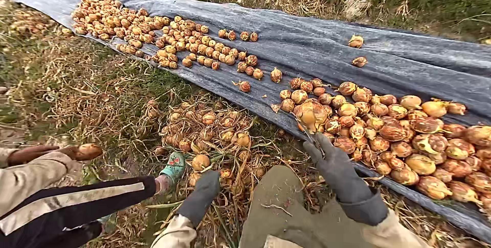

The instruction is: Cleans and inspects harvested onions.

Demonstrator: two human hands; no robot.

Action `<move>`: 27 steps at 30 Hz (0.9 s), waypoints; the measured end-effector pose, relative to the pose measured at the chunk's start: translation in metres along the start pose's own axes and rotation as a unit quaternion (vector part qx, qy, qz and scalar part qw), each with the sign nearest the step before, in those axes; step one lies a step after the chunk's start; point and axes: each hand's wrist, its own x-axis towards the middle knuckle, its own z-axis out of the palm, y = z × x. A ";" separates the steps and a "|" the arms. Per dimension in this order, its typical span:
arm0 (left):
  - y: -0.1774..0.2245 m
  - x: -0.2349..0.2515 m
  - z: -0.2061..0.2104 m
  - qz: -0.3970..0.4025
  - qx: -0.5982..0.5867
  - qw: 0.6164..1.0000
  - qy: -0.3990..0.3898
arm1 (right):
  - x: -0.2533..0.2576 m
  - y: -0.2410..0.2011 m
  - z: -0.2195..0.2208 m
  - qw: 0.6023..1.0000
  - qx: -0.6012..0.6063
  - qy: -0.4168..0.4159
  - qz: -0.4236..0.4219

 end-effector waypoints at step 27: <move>-0.038 -0.042 0.066 0.162 -0.560 0.799 0.147 | -0.111 -0.007 0.081 0.964 0.062 -0.256 -0.013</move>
